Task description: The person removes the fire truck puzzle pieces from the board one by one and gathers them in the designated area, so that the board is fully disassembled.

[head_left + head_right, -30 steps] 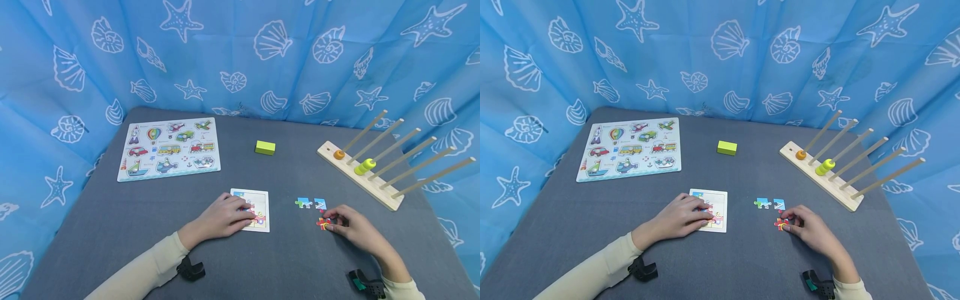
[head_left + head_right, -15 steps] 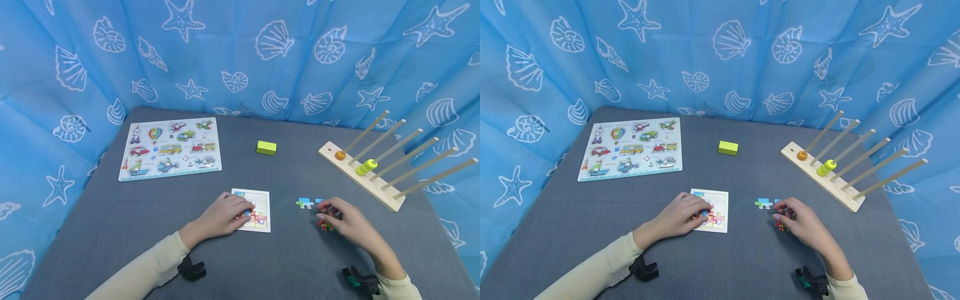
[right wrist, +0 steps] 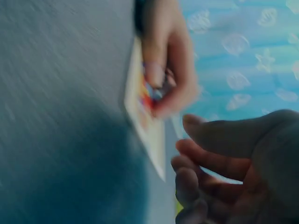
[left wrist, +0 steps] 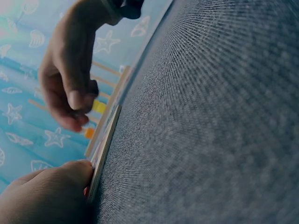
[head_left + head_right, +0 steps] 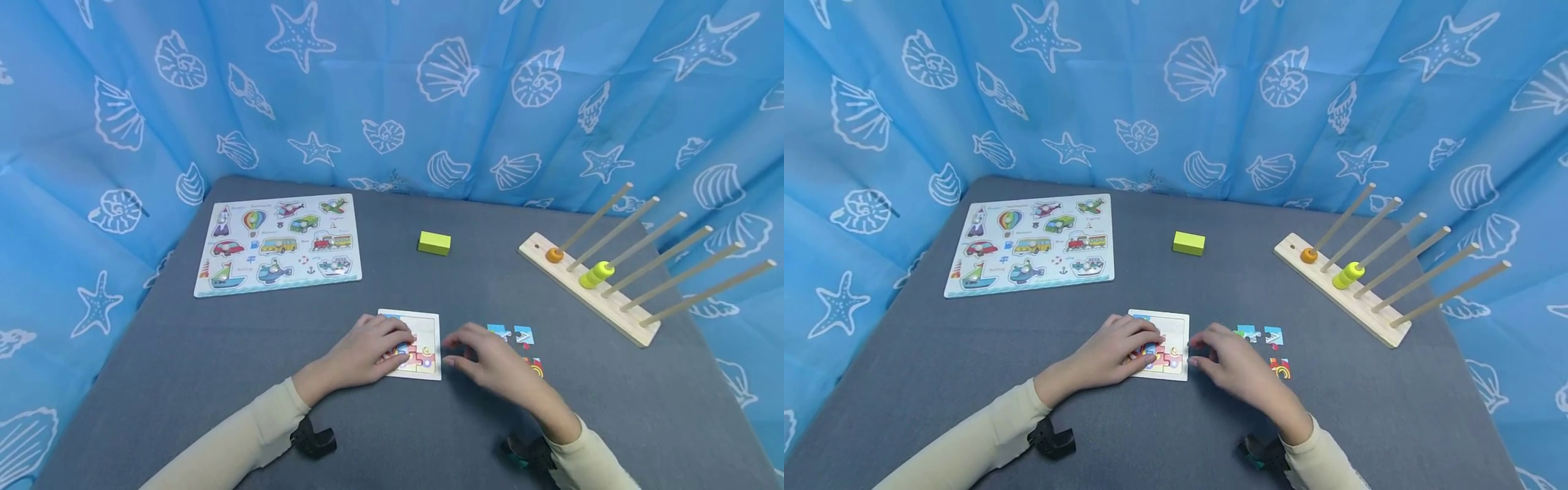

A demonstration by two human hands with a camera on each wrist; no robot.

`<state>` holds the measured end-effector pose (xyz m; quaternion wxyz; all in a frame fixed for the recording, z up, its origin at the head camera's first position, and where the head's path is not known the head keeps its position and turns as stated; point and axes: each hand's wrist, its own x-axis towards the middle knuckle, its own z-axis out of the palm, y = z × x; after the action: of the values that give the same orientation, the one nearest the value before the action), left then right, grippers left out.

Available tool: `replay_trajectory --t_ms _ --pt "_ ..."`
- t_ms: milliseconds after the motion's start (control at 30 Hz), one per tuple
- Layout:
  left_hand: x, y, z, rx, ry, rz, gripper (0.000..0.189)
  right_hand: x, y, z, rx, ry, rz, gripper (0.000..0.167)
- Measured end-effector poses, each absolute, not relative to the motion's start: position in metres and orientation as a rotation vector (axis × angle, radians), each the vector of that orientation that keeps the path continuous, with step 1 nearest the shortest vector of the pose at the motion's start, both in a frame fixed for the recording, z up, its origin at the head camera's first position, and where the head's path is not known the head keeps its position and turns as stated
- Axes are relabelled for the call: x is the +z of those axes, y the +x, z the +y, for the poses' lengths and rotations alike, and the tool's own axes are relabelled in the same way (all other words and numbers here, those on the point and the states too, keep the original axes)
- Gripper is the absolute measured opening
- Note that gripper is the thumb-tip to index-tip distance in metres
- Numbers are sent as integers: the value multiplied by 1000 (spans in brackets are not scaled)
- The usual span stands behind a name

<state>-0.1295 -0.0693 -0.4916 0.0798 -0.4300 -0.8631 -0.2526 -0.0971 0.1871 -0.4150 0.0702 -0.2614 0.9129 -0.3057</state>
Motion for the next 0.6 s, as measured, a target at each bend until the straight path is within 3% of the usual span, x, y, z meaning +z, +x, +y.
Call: replay_trajectory --t_ms 367,600 --pt "-491 -129 -69 -713 -1288 -2588 29 -436 -86 156 -841 -515 2812 24" --pt "-493 -128 -69 -648 -1290 -2608 30 -436 -85 153 -840 -500 2797 23"
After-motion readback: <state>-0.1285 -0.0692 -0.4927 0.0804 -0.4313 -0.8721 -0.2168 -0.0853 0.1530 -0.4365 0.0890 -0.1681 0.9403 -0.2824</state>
